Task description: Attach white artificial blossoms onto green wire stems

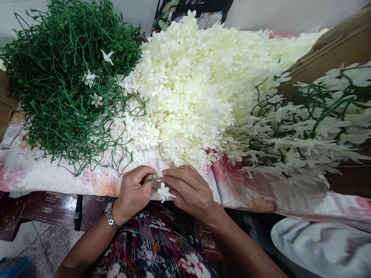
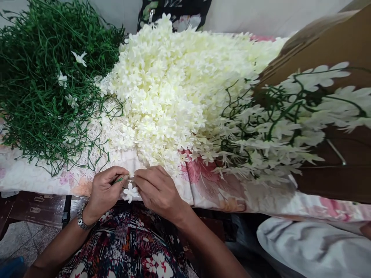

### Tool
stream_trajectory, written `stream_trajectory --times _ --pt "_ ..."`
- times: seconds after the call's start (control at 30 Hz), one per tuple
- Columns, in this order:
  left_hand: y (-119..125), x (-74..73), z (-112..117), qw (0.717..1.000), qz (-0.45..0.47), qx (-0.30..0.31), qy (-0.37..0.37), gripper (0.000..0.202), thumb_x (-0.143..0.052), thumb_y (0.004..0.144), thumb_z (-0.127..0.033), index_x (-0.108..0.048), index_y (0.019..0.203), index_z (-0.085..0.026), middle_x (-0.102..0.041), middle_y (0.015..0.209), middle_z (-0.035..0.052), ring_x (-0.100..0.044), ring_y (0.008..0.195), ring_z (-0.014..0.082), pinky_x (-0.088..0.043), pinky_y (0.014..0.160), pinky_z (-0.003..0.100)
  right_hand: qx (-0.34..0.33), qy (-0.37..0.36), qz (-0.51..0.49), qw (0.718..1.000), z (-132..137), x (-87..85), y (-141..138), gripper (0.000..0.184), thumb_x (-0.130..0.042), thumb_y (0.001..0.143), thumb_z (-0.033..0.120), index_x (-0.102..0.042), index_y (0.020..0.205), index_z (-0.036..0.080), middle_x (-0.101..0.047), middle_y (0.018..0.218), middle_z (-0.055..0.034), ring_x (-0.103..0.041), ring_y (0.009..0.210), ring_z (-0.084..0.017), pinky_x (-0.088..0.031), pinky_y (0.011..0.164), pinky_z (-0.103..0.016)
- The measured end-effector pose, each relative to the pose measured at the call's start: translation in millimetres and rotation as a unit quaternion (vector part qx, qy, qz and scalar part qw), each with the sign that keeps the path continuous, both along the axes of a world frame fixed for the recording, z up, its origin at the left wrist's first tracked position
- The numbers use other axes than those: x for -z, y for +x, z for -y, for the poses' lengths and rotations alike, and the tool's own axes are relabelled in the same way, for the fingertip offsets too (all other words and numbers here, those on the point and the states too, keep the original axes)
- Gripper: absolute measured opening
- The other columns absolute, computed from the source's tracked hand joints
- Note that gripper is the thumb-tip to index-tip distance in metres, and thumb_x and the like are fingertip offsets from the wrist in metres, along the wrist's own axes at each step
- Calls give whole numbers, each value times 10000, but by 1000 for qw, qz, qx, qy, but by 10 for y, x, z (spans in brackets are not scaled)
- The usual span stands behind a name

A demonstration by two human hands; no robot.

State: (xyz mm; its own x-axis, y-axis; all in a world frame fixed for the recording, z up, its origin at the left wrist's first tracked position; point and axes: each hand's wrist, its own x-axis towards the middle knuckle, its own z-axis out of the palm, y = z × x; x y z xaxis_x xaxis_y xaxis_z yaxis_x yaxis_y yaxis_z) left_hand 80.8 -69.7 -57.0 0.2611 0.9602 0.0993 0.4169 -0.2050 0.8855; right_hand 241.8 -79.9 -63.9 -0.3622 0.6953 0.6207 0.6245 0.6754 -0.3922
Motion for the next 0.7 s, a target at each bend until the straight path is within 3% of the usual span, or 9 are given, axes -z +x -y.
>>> stream_trajectory --times 0.17,0.3,0.53,0.63,0.7 --pt "-15 -36 0 998 -3 -36 47 166 -441 684 -31 -553 722 -148 -535 606 -18 -454 525 64 -388 517 176 7 -48 -63 997 3 -21 5 222 -527 663 39 -556 844 164 -586 795 -64 -537 705 -131 -458 597 -284" --pt "-2 -22 -34 995 -50 -49 76 174 -421 693 -25 -538 738 -146 -516 626 -8 -463 573 81 -394 562 201 50 -57 -54 996 2 -7 41 244 -537 646 26 -550 844 170 -570 791 -62 -536 738 -144 -474 619 -292" --pt "-8 -3 -35 986 -114 -16 117 425 -373 697 9 -474 1075 -156 -501 950 83 -488 801 128 -427 694 262 84 20 2 996 -34 26 134 280 -593 615 30 -543 853 170 -590 801 -57 -545 731 -144 -465 628 -294" --pt "-43 -51 0 990 -74 -15 118 351 -404 715 -22 -518 1014 -166 -492 873 59 -476 695 103 -417 605 226 68 62 20 996 -50 3 125 294 -609 608 31 -541 866 153 -594 812 -65 -545 739 -142 -467 641 -292" --pt "-64 -98 8 997 -27 -10 72 209 -433 745 -82 -558 896 -153 -500 766 34 -466 644 96 -399 573 213 41 96 41 994 -51 -15 116 290 -609 607 31 -542 870 131 -595 822 -76 -540 751 -146 -468 646 -295"
